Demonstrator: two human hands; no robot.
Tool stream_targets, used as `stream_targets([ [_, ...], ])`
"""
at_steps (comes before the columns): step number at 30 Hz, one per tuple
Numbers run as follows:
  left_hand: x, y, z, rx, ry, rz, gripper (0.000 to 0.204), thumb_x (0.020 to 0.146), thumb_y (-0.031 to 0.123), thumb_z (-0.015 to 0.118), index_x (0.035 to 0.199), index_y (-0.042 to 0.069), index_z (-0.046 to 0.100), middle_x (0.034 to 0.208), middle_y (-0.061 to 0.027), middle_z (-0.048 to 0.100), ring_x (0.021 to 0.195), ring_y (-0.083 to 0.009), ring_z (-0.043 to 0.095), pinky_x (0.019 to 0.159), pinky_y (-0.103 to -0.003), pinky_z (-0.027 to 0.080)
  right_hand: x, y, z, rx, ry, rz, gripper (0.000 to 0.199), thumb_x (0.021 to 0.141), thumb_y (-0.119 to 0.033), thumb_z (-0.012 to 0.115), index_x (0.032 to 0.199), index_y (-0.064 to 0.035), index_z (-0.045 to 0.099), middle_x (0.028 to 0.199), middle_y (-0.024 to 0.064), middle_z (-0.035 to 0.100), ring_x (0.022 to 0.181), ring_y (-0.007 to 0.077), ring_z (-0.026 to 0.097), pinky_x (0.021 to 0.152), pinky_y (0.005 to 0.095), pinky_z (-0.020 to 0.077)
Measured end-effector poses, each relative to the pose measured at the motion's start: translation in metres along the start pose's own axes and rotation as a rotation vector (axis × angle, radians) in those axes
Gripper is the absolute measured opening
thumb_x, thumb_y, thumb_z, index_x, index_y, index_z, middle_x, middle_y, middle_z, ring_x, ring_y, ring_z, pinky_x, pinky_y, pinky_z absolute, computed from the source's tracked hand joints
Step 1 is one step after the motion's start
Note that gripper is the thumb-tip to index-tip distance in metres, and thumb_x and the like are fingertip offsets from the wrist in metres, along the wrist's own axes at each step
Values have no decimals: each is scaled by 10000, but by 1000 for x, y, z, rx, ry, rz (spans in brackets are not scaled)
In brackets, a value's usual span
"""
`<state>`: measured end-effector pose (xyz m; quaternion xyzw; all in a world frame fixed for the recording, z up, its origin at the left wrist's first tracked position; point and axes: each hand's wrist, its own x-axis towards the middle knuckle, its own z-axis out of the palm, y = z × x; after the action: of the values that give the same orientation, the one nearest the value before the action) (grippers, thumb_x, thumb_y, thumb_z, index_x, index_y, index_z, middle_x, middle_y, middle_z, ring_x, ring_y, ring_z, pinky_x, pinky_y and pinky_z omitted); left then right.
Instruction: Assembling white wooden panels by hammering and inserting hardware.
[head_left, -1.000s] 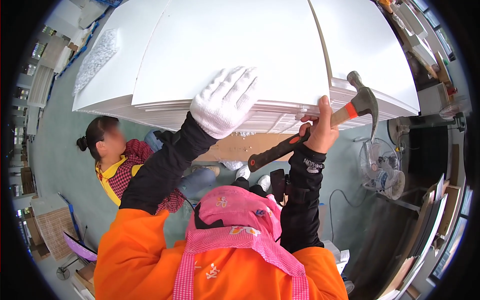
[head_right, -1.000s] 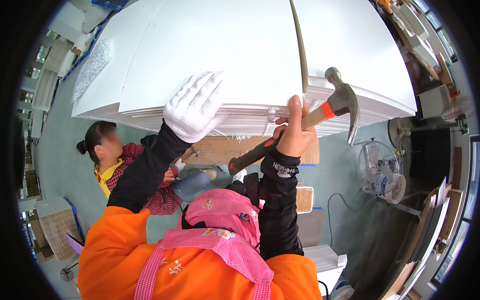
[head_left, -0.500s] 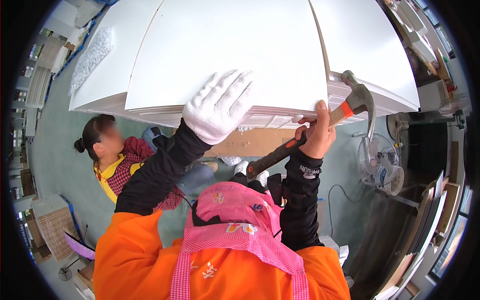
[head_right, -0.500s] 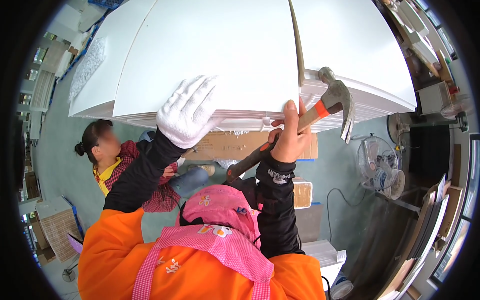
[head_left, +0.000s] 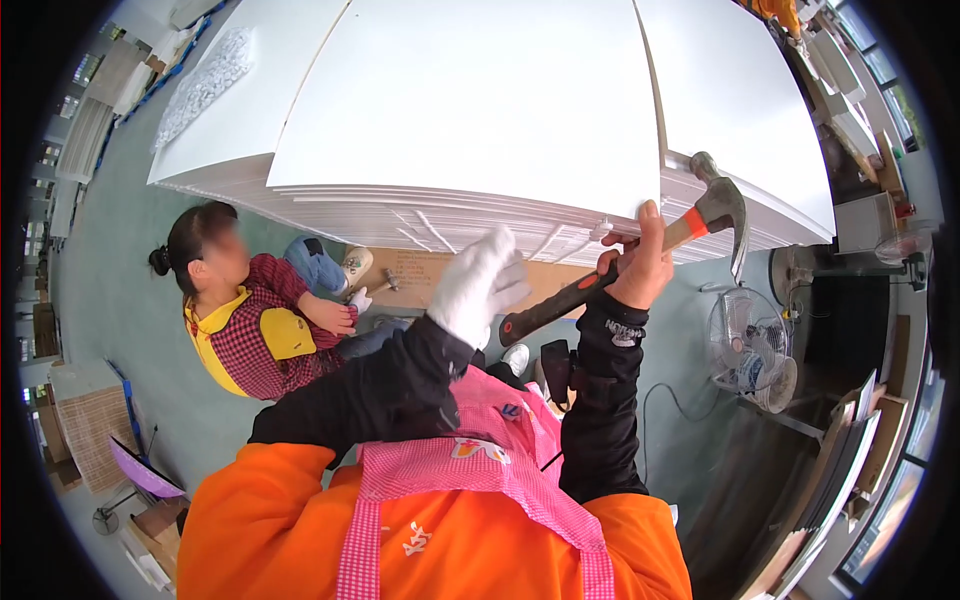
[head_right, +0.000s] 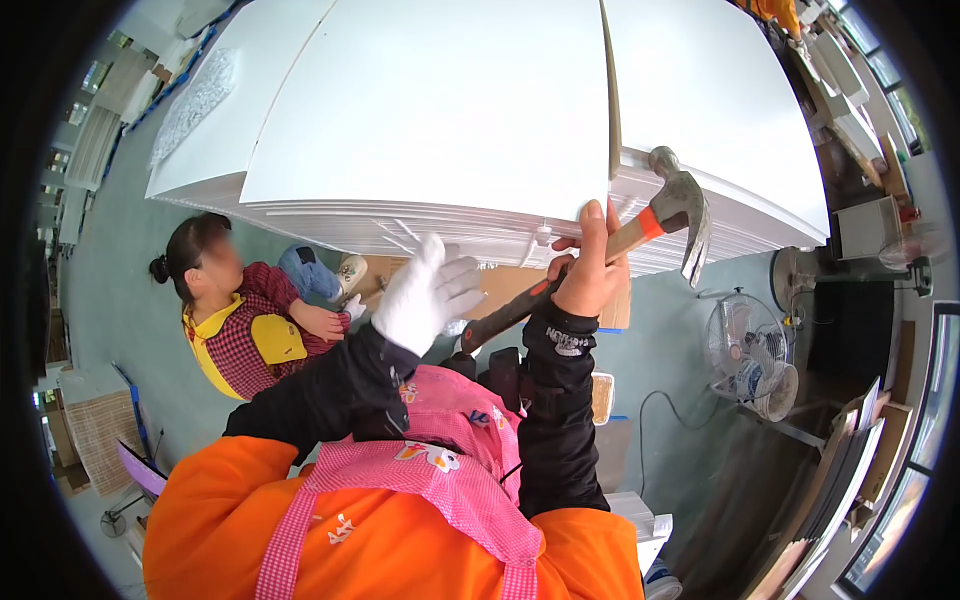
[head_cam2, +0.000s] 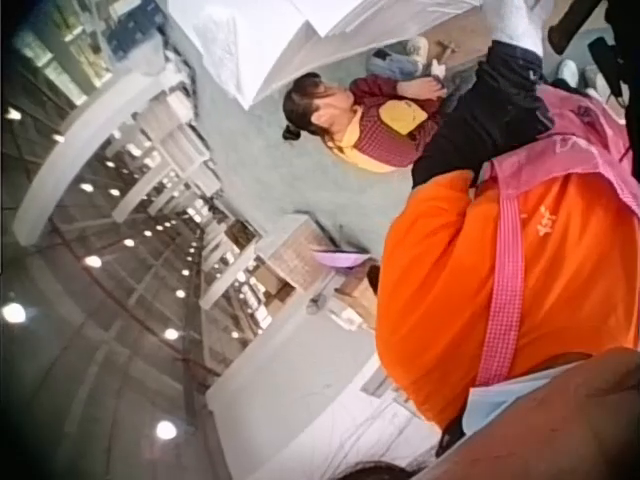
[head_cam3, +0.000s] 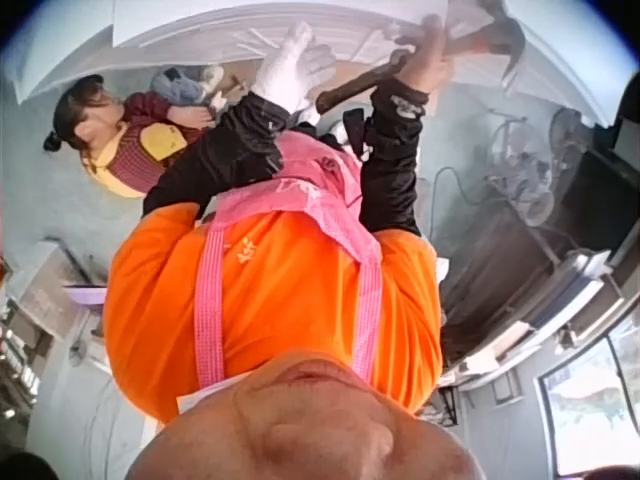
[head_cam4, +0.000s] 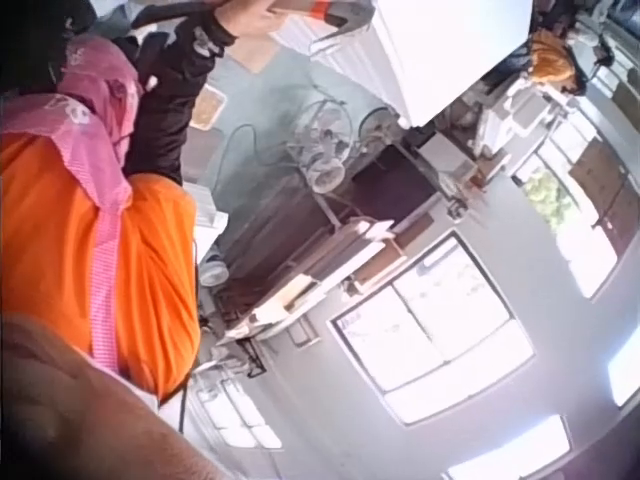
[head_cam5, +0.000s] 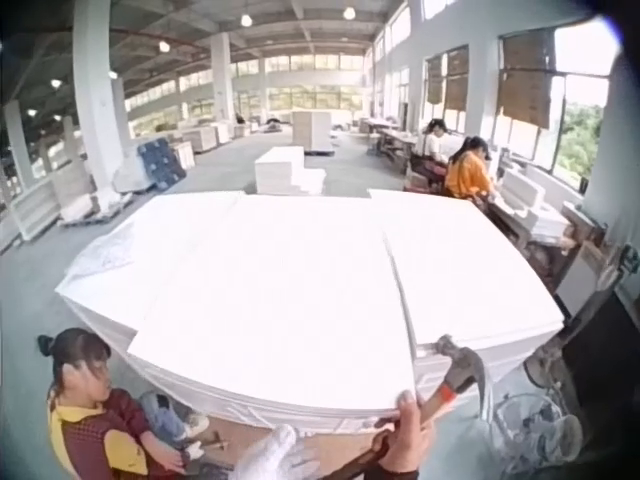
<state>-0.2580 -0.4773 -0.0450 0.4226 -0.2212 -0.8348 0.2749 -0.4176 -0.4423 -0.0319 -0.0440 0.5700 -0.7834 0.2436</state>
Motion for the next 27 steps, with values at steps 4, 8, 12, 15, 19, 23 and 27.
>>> stream_targets([
  [4, 31, 0, 23, 128, -144, 419, 769, 764, 452, 672, 1336, 97, 301, 1302, -203, 353, 1223, -332, 373, 998, -464, 349, -1, -2, -1, -23, 35, 12, 523, 788, -288, 658, 1136, 79, 527, 735, 64, 532, 503, 100, 507, 326, 187, 314],
  [8, 17, 17, 52, 1203, 216, 923, 694, 693, 17, 695, 1303, 58, 367, 1261, -169, 467, 1089, -262, 539, 884, -321, 461, -3, -4, -4, -22, 15, 18, 526, 784, -290, 663, 1136, 77, 527, 728, 64, 529, 498, 94, 503, 325, 185, 310],
  [12, 11, 16, 60, 1054, 167, 823, 694, 693, -11, 690, 1304, 54, 367, 1257, -163, 472, 1132, -254, 511, 891, -320, 458, -6, 0, -16, -45, -39, -65, 553, 834, -400, 559, 1106, 77, 498, 726, 79, 529, 475, 106, 499, 320, 199, 301],
  [15, 8, 29, 80, -181, 138, 171, 722, 683, -43, 687, 1315, 52, 352, 1286, -138, 447, 1180, -245, 463, 924, -332, 433, -14, 22, -40, -93, -95, -197, 730, 900, -563, 321, 1164, 107, 442, 699, 89, 535, 418, 100, 464, 312, 203, 275],
  [19, 28, 12, 51, 841, 107, 728, 626, 774, 15, 627, 1327, 91, 344, 1350, -116, 368, 1223, -259, 401, 966, -360, 398, -34, 64, -92, -235, -197, -433, 805, 851, -692, 234, 951, 51, 527, 471, -30, 317, 378, 55, 232, 343, 218, 157],
  [23, 46, 10, 42, 325, -58, 616, 462, 885, 211, 498, 1324, 165, 362, 1400, -105, 277, 1223, -298, 376, 992, -423, 360, -24, 144, -151, -478, -230, -464, 646, 817, -682, 361, 683, -57, 456, 504, -45, 303, 416, 63, 246, 394, 246, 173],
  [27, 44, 14, 41, 362, -83, 643, 439, 900, 277, 471, 1313, 167, 374, 1375, -100, 302, 1219, -285, 381, 992, -435, 356, -17, 158, -141, -382, -240, -641, 331, 771, -314, 592, 663, -13, 507, 535, 103, 414, 409, 213, 416, 419, 301, 321],
])
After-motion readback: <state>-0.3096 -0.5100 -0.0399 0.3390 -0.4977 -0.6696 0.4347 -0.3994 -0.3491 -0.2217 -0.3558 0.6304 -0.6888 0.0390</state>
